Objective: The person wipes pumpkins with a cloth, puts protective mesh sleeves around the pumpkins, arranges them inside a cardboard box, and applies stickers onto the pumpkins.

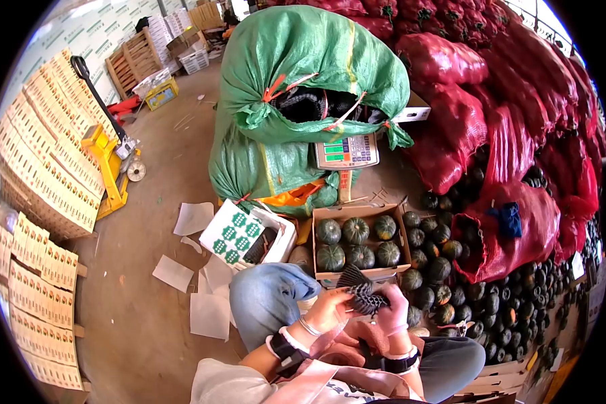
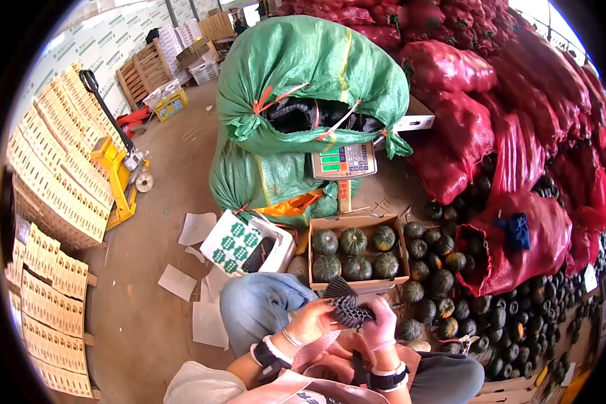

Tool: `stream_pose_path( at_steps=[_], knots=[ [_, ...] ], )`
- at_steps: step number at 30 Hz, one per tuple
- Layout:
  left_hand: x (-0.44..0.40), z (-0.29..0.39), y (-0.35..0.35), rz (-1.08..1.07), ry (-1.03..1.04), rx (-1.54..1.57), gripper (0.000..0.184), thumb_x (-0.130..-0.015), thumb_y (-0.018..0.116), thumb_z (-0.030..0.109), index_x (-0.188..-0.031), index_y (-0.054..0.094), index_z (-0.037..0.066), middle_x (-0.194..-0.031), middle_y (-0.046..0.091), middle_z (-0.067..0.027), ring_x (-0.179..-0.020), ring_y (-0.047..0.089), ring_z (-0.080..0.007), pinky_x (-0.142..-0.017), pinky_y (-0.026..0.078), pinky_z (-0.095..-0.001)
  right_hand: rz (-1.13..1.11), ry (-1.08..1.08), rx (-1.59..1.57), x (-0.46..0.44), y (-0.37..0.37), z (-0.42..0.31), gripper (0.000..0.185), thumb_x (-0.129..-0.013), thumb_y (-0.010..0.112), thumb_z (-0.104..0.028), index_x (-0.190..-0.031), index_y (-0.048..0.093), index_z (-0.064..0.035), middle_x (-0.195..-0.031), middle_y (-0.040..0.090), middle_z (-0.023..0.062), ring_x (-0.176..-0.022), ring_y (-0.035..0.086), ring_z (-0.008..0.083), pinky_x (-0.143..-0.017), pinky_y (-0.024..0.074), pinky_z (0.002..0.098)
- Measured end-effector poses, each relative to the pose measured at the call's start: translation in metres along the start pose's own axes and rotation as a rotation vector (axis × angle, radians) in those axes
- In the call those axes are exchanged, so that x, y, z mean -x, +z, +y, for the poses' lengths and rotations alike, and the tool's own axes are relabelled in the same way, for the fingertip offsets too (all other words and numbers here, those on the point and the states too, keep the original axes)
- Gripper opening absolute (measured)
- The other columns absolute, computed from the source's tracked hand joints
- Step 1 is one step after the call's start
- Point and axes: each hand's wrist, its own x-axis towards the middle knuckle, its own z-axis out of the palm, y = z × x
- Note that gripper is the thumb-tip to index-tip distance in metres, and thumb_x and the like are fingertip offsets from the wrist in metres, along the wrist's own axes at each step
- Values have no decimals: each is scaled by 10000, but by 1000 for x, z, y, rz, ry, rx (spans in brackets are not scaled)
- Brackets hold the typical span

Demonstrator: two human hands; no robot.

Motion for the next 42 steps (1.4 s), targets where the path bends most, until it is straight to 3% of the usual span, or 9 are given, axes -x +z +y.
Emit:
stream_pose_path(
  at_steps=[2,3,4,6,10,15,20,25,42],
  knots=[
    [18,4,-1,12,167,-327,309,-822,611,54,-1126,561,33,-1126,587,-134,-970,600,-265,-867,480,-367,-77,565,-1218,13,0,26,199,-701,494,110,-808,632,16,-876,669,121,-792,633,252,-728,513,343],
    [19,16,-8,-102,363,-899,279,-874,562,54,-1150,544,15,-1127,587,-126,-992,590,-247,-871,480,-345,-214,552,-1473,16,-11,19,170,-707,552,66,-842,651,38,-968,669,141,-847,643,247,-782,520,341],
    [21,17,-3,-71,177,-645,283,-875,558,42,-1156,539,12,-1129,585,-124,-1006,582,-243,-872,480,-339,-300,507,-1514,19,-13,16,212,-694,580,34,-891,653,66,-960,671,149,-886,647,252,-835,507,347],
    [26,33,35,-2,-187,-127,292,-877,549,19,-1168,529,8,-1133,581,-121,-1033,568,-234,-875,479,-327,-347,607,-1420,18,-23,-8,214,-687,599,13,-885,662,64,-941,674,144,-881,646,244,-850,495,359],
    [10,-35,-21,113,61,-270,360,-883,563,83,-1237,502,59,-1157,581,-99,-1045,564,-248,-921,460,-374,-272,466,-1276,35,-3,5,242,-720,612,13,-955,650,57,-930,675,120,-832,644,215,-819,501,331],
    [1,-8,7,-90,585,-1558,178,-779,698,162,-905,673,39,-969,647,-134,-890,622,-259,-938,427,-410,-15,267,-953,36,7,-3,391,-825,577,-26,-1208,520,24,-1083,616,100,-988,587,189,-893,457,301],
    [-4,1,38,-136,799,-1392,191,-701,741,96,-855,650,27,-881,606,-125,-822,577,-304,-759,462,-371,-102,303,-976,38,3,3,501,-869,579,-140,-1312,420,31,-1208,550,106,-1085,538,174,-942,423,292],
    [0,-2,35,-56,870,-1495,198,-640,776,80,-714,602,20,-766,531,-97,-707,517,-272,-609,428,-352,-114,329,-952,36,-1,-1,273,-780,641,-66,-1039,612,13,-998,608,56,-935,574,153,-827,449,250],
    [20,13,21,-127,496,-1378,253,-603,796,-17,-736,585,22,-803,561,-65,-703,536,-187,-627,463,-304,-401,472,-1169,35,13,3,217,-759,707,-24,-896,542,-55,-927,550,-4,-870,517,77,-765,448,235]
  ],
)
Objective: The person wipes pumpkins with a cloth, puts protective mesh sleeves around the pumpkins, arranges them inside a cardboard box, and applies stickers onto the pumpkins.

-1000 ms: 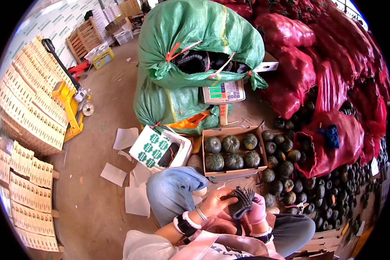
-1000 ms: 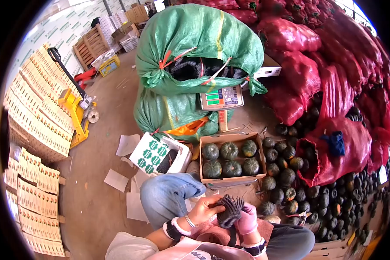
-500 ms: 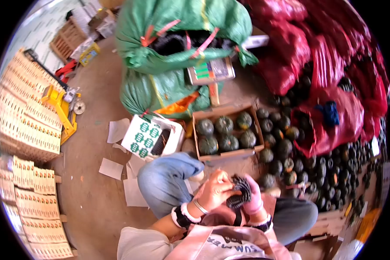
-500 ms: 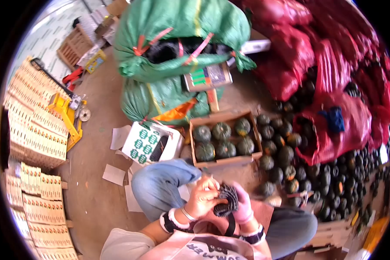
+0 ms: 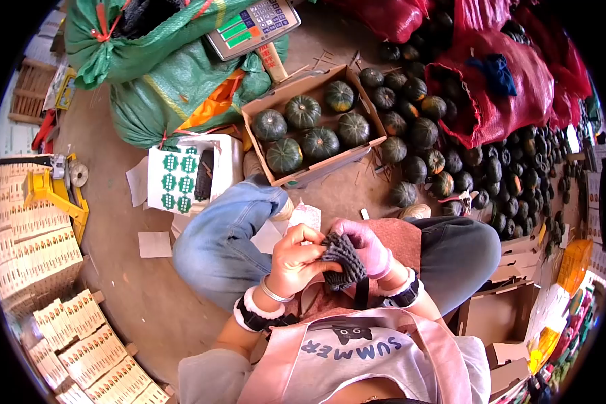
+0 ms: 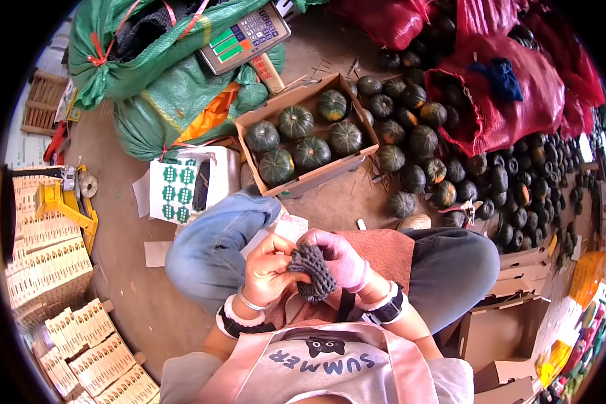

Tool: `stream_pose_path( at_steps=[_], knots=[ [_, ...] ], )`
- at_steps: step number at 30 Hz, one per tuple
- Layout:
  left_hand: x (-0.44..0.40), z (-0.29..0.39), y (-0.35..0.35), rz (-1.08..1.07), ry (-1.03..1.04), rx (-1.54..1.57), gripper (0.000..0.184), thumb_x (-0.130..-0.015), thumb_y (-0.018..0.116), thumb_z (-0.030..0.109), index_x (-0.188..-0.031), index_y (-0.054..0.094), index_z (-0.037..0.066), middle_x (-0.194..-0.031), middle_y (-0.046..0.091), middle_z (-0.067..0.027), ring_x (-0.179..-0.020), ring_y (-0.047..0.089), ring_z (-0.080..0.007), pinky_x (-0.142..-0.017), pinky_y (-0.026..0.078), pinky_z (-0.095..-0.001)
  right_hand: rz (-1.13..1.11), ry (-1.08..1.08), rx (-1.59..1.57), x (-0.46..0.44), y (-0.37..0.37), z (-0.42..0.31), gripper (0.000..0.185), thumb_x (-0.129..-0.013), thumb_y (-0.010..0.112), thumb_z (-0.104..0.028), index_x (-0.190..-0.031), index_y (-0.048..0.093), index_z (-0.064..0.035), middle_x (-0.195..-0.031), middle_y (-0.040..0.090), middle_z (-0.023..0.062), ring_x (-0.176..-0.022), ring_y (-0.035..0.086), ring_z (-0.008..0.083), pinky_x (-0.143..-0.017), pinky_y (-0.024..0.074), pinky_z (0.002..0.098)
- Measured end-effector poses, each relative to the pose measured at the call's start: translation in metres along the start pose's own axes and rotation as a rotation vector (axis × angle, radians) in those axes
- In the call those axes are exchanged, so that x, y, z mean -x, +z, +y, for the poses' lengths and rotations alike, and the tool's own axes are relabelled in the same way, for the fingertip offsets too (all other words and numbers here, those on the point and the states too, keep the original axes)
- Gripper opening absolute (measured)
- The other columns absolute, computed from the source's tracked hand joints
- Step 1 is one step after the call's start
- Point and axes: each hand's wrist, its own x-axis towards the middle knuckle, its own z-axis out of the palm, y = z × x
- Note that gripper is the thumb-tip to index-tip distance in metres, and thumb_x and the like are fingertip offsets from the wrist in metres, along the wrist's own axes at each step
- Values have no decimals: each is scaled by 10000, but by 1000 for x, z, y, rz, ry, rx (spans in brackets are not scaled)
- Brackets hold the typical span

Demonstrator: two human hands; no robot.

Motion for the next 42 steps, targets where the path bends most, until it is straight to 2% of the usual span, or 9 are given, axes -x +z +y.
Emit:
stream_pose_path(
  at_steps=[6,9,16,20,22,26,30,34,42],
  knots=[
    [23,-4,-41,-256,-426,881,410,-719,707,-38,-1095,564,43,-1062,594,-82,-980,555,-202,-882,440,-328,-31,-326,712,-17,14,-15,156,-717,492,100,-768,537,-41,-822,543,8,-796,504,102,-709,428,250],
    [28,-22,-76,-762,-606,700,415,-797,637,6,-1198,532,26,-1119,592,-79,-1038,553,-203,-907,436,-321,-31,-74,217,-20,19,-15,117,-675,511,50,-754,535,-33,-813,545,13,-758,502,113,-657,411,249],
    [-6,-36,-66,68,-829,1158,268,-891,497,152,-1116,548,16,-1029,624,-90,-974,589,-210,-859,477,-334,-493,513,-218,-15,24,-9,593,-863,619,-348,-1277,463,48,-1248,534,90,-1156,481,174,-994,366,309],
    [-19,-134,-44,-312,-741,1268,352,-918,530,261,-1192,546,40,-1091,624,-99,-1013,589,-217,-884,471,-366,-76,38,-302,-36,-15,-44,410,-860,633,-321,-1049,606,41,-1037,642,79,-933,601,165,-844,477,296],
    [-80,-144,-55,-485,-1234,1002,293,-942,510,213,-1179,547,45,-1041,620,-73,-932,588,-190,-805,471,-279,-81,65,-243,-64,-52,-59,368,-867,624,-337,-999,606,6,-883,655,34,-709,603,107,-614,490,225],
    [-172,-218,-63,-306,-414,-125,305,-859,622,291,-980,628,11,-847,657,-145,-762,618,-258,-707,473,-322,602,78,-13,-151,-103,-27,227,-921,554,-256,-1021,588,-55,-781,598,-33,-625,532,45,-509,404,186],
    [-224,-261,-54,-79,-342,-382,255,-868,587,282,-904,612,31,-860,629,-191,-787,596,-369,-701,471,-380,650,-54,933,-229,-179,47,278,-934,497,-269,-1075,546,-35,-889,616,40,-800,575,146,-650,489,258],
    [-235,-298,-42,-283,-736,-467,334,-895,524,369,-1009,570,58,-993,607,-207,-933,566,-395,-803,455,-406,674,480,246,-264,-146,4,256,-941,444,-326,-1119,503,-153,-946,608,24,-800,589,158,-505,503,338],
    [-254,-157,-78,-203,-493,-402,307,-930,501,317,-1034,546,32,-946,622,-164,-879,603,-302,-761,460,-358,580,231,327,-221,-95,-53,193,-952,475,-216,-1103,505,-100,-856,549,4,-761,501,91,-618,464,250]
  ],
)
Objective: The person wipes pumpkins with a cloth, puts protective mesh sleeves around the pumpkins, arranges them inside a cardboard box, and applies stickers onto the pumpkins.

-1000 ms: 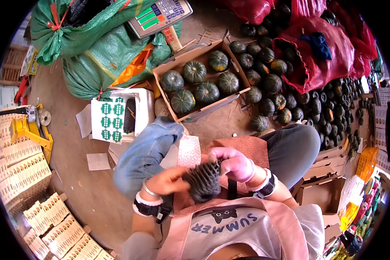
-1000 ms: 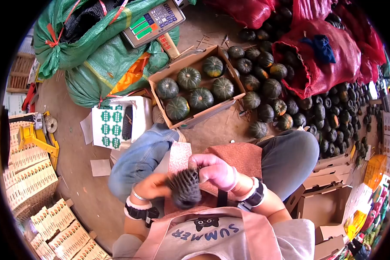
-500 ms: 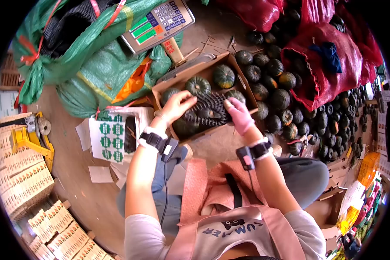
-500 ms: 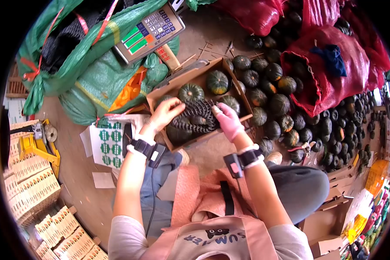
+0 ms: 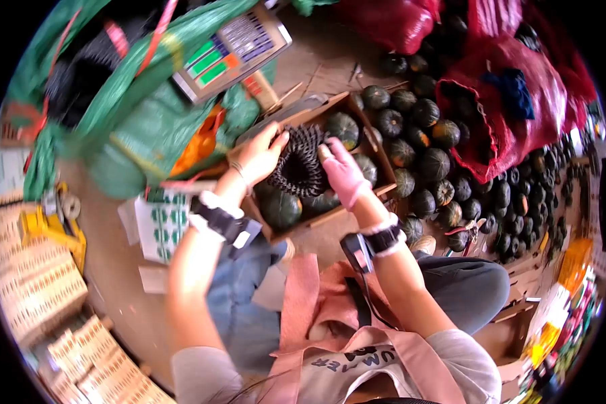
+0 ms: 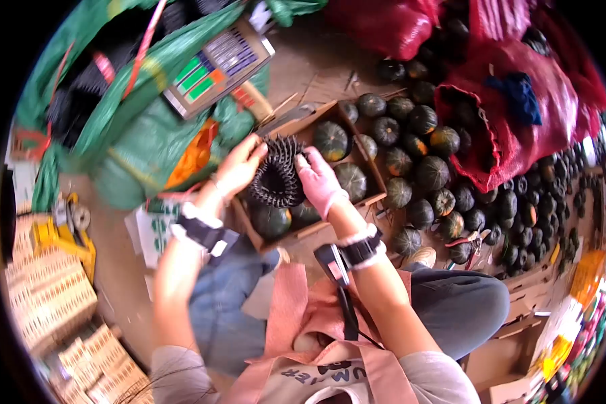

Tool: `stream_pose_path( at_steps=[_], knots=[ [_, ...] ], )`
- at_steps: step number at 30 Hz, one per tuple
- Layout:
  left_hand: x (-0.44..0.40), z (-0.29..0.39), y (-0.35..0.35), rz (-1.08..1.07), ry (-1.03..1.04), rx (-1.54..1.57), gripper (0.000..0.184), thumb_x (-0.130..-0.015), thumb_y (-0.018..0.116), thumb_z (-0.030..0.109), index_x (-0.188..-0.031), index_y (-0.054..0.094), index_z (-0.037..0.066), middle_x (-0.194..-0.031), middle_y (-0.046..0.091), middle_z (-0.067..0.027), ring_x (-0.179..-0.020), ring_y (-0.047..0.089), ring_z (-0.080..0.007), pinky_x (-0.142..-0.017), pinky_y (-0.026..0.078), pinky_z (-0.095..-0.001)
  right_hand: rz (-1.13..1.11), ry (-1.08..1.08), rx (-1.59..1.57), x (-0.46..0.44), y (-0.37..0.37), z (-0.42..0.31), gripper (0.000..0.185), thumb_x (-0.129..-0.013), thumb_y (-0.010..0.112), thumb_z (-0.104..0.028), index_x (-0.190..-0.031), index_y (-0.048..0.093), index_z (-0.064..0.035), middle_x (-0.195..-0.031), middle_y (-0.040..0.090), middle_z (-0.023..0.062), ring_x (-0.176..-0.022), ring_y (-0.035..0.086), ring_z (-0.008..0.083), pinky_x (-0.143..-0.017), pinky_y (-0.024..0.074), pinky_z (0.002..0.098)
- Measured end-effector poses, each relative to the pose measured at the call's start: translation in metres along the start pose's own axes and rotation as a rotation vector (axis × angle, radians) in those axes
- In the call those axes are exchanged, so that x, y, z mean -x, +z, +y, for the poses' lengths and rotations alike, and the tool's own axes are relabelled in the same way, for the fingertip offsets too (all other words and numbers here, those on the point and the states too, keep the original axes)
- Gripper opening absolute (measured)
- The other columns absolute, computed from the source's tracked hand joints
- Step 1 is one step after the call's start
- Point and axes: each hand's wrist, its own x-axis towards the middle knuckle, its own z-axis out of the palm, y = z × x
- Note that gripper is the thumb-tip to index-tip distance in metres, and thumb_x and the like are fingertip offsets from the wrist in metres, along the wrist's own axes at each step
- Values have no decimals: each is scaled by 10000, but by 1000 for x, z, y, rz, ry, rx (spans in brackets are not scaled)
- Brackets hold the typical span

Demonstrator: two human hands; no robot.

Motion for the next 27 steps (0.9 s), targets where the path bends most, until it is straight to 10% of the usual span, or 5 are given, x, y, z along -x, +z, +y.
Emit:
stream_pose_path(
  at_steps=[7,10,14,18,27],
  knots=[
    [281,80,-101,270,167,25,199,-880,611,182,-929,515,15,-868,530,-60,-764,510,-162,-724,419,-297,-321,-745,25,191,57,-17,155,-903,519,-108,-1052,515,-63,-847,523,60,-786,540,193,-676,416,314],
    [382,66,-45,484,-5,-25,103,-907,545,112,-938,524,16,-835,486,-17,-688,440,-111,-648,379,-228,-420,-903,374,242,64,2,187,-863,570,-144,-1038,550,-80,-883,553,74,-831,562,278,-911,184,586],
    [424,36,15,653,-112,181,116,-910,522,110,-935,511,-3,-878,526,-70,-797,489,-147,-740,415,-287,-549,-836,382,260,71,51,199,-878,564,-142,-1046,543,-38,-898,513,167,-777,554,378,-635,459,388],
    [416,-1,28,842,12,171,207,-916,561,185,-884,466,5,-791,483,-46,-721,458,-170,-675,375,-270,-442,-1003,456,261,81,47,214,-880,559,-196,-1041,555,-54,-1123,526,205,-873,593,408,-710,508,407],
    [388,-6,44,785,-27,652,183,-920,543,174,-913,480,2,-823,498,-53,-754,467,-172,-701,381,-280,-128,-899,452,254,76,34,91,-876,571,-80,-935,551,-14,-737,574,157,-644,596,312,-599,471,322]
  ],
)
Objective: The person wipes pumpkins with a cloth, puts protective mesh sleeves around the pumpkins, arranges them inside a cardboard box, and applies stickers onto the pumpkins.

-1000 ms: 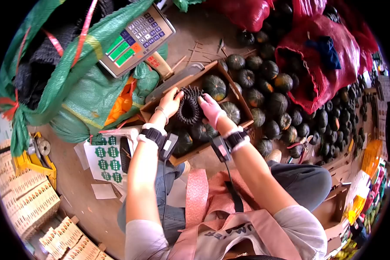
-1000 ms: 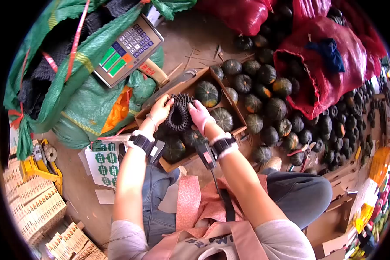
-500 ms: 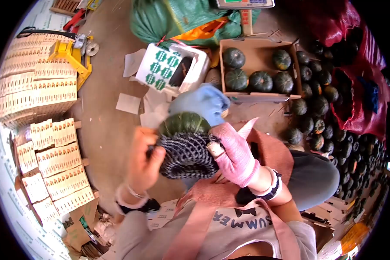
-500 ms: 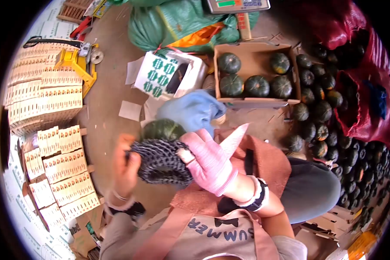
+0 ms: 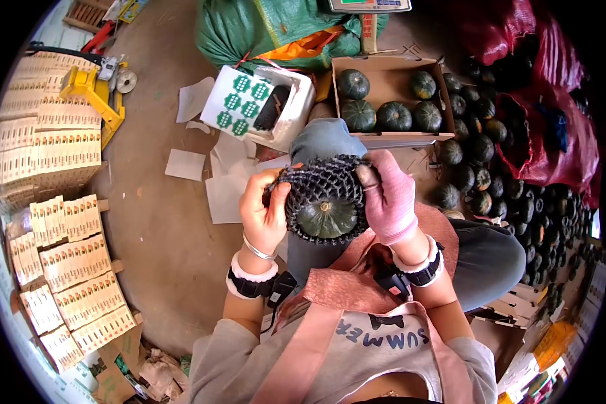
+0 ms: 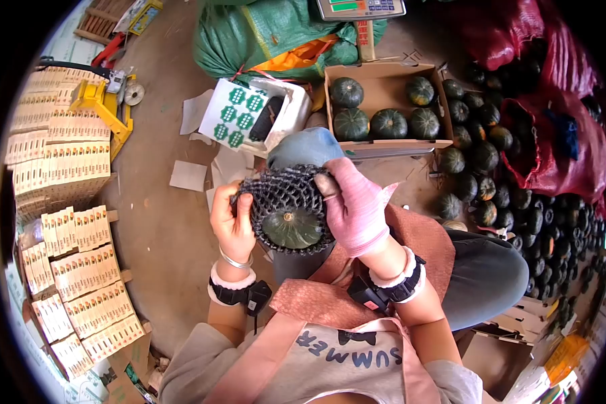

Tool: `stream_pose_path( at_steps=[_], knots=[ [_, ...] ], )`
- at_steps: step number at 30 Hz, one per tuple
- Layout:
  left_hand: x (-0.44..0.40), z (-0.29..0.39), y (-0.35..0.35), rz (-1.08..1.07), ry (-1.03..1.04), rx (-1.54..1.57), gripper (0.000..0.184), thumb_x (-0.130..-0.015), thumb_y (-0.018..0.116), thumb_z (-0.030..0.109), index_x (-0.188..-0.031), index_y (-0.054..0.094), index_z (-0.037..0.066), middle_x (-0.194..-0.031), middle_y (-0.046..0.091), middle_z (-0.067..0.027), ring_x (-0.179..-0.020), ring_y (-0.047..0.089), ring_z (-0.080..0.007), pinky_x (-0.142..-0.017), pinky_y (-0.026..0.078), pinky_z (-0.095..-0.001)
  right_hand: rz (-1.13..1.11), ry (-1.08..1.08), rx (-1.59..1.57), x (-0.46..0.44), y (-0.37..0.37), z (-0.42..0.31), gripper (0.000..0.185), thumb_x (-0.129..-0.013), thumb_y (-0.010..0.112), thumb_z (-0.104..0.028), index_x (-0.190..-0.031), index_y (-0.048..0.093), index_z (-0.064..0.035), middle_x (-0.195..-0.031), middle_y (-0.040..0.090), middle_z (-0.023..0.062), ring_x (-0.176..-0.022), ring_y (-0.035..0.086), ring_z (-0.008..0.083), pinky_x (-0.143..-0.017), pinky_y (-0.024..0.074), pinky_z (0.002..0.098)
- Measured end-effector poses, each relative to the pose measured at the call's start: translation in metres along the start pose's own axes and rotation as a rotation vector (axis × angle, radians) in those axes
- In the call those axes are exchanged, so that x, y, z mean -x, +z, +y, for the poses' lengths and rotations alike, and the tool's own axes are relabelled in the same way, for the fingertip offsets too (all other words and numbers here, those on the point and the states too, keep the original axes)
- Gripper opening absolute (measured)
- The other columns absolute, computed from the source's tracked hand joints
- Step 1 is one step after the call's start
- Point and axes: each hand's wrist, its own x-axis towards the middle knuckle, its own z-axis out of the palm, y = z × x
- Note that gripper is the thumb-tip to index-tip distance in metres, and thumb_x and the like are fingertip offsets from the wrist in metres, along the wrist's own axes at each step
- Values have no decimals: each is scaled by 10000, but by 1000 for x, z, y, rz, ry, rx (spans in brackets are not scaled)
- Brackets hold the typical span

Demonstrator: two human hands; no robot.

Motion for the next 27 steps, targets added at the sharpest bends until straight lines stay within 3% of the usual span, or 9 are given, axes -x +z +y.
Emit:
stream_pose_path(
  at_steps=[5,10,13,17,19,21,23,25,27],
  knots=[
    [-10,-12,19,-34,-59,119,173,-922,533,168,-929,488,1,-841,506,-58,-771,472,-173,-716,385,-286,59,141,-194,-3,-5,24,115,-892,569,-99,-942,544,2,-755,538,56,-720,479,105,-675,428,242],
    [-14,-15,29,-48,-88,170,165,-924,522,162,-945,497,0,-858,514,-62,-789,477,-173,-730,388,-292,-6,374,-541,4,-3,62,130,-919,535,-129,-934,532,1,-806,506,5,-787,451,90,-749,403,224],
    [-15,-14,31,-53,-104,182,162,-926,516,158,-955,501,-1,-869,519,-65,-800,480,-174,-739,390,-296,25,261,-508,9,5,74,136,-928,527,-149,-935,527,-14,-806,502,9,-785,451,90,-754,401,226],
    [-15,-9,29,-48,-125,194,160,-927,508,153,-968,508,-2,-883,526,-68,-815,484,-175,-751,393,-301,162,307,-45,13,11,62,191,-950,496,-232,-1009,468,-52,-803,543,80,-724,502,172,-688,435,307],
    [-13,-1,28,-21,-130,140,160,-928,504,150,-975,511,-3,-890,529,-70,-822,486,-175,-757,394,-303,244,339,-478,27,11,59,219,-958,459,-246,-1007,451,-33,-801,527,109,-687,504,234,-660,435,327],
    [-9,20,24,33,-147,-128,182,-930,491,145,-1017,530,-9,-939,559,-77,-869,506,-169,-798,411,-305,128,29,-212,41,-5,38,214,-955,448,-203,-1038,453,-6,-819,532,128,-697,515,254,-670,440,335],
    [-2,8,14,-37,-170,-42,289,-933,488,218,-1105,517,-13,-1023,558,-96,-927,519,-189,-841,410,-314,61,-117,-23,45,-5,24,215,-945,444,-150,-1084,459,14,-841,535,150,-728,532,271,-687,444,338],
    [-1,10,17,-112,-120,65,416,-922,492,301,-1192,472,-15,-1120,526,-115,-995,518,-213,-890,404,-331,22,139,-164,55,-3,23,262,-917,464,-84,-1151,468,32,-989,543,189,-891,559,317,-790,446,360],
    [-6,38,36,-185,4,199,569,-899,501,395,-1278,395,-16,-1228,463,-134,-1074,504,-242,-945,391,-355,1,98,-224,43,-15,5,454,-892,555,-185,-1259,409,39,-1130,519,217,-1056,531,350,-907,414,372]
  ],
)
